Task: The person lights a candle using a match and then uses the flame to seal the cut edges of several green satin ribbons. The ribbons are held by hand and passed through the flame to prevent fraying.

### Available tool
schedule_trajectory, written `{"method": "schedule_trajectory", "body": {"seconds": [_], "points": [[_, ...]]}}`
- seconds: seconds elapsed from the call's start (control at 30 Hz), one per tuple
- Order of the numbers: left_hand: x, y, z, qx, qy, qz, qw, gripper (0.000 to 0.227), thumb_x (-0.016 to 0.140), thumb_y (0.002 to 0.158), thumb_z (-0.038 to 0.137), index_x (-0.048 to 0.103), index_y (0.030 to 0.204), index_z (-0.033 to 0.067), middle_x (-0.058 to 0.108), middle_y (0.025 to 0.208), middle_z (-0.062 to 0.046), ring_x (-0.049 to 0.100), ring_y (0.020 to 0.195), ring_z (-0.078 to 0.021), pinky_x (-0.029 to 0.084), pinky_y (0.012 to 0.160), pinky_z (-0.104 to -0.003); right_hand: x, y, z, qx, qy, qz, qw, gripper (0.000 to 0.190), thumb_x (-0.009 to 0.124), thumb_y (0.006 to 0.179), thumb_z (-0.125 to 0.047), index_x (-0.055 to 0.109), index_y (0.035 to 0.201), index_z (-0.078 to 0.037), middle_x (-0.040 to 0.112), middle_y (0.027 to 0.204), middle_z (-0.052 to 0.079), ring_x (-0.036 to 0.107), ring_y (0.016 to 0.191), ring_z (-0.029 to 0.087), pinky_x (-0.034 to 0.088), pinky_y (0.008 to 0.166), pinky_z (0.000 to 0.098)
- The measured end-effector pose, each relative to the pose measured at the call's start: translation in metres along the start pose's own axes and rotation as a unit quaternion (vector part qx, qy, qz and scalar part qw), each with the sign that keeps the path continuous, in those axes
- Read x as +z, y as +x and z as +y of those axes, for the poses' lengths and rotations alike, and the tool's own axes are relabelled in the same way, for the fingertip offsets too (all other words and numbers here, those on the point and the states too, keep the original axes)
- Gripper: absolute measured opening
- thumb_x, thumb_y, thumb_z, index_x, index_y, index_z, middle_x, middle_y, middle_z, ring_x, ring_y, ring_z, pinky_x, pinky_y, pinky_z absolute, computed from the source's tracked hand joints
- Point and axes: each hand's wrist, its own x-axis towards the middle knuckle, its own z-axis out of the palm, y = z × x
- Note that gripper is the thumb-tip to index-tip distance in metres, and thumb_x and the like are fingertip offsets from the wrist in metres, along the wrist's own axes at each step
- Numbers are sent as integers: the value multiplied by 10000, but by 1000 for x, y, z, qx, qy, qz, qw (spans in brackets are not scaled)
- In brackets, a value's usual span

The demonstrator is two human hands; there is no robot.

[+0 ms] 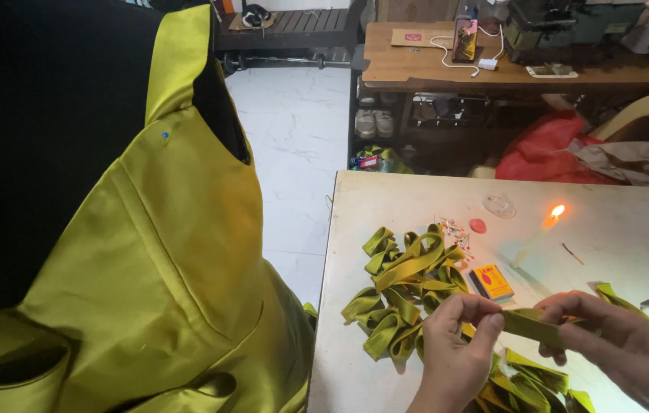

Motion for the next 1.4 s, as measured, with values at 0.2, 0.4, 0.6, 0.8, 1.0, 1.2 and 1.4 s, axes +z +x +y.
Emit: {"method": "schedule_trajectory", "body": {"seconds": [0.2,0.4,0.6,0.8,1.0,1.2,1.4], "points": [[-2,0,17,-1,-50,-17,999,579,681,895,496,616,1295,83,663,1168,-74,648,1068,-175,572,934,-314,0,9,-43,-312,-466,144,816,289,700,884,-47,646,1161,12,649,1056,160,594,753,218,537,708,329],[0,6,9,-98,-48,62,992,290,738,868,193,716,1152,140,719,1124,3,639,950,-115,572,873,-266,-7,39,-40,-383,-494,230,746,171,694,1032,47,741,1196,59,656,1178,232,643,1078,281,530,1001,378],[-3,6,19,-135,-43,58,988,233,727,893,190,714,1123,153,700,1091,6,622,965,-118,568,878,-271,-10,52,-42,-421,-530,223,702,151,694,1051,84,749,1191,76,677,1179,229,655,1110,315,547,992,401],[-2,7,7,-102,-19,57,993,224,726,900,192,715,1119,147,726,1106,1,645,966,-120,586,868,-278,-16,54,-30,-429,-535,213,696,219,751,1001,50,750,1220,45,677,1202,252,651,1132,330,555,985,407],[-1,7,5,-102,-27,52,993,221,723,904,214,723,1112,139,721,1077,0,653,965,-127,594,886,-286,-11,48,-36,-399,-542,205,711,236,739,990,12,749,1225,21,677,1187,212,664,1124,310,571,919,393],[-1,6,12,-118,-14,40,992,199,708,887,182,744,1076,133,741,1034,-1,666,932,-107,583,860,-253,-1,42,-35,-423,-527,206,707,212,743,996,41,753,1204,4,691,1124,163,667,1044,286,523,973,374],[-3,4,10,-18,-46,-28,998,348,708,903,148,692,1242,73,722,1145,-59,668,1000,-154,580,903,-289,10,-5,8,-427,-434,108,786,274,682,880,16,724,1114,-119,677,1301,58,692,1200,185,510,1163,325]]}}
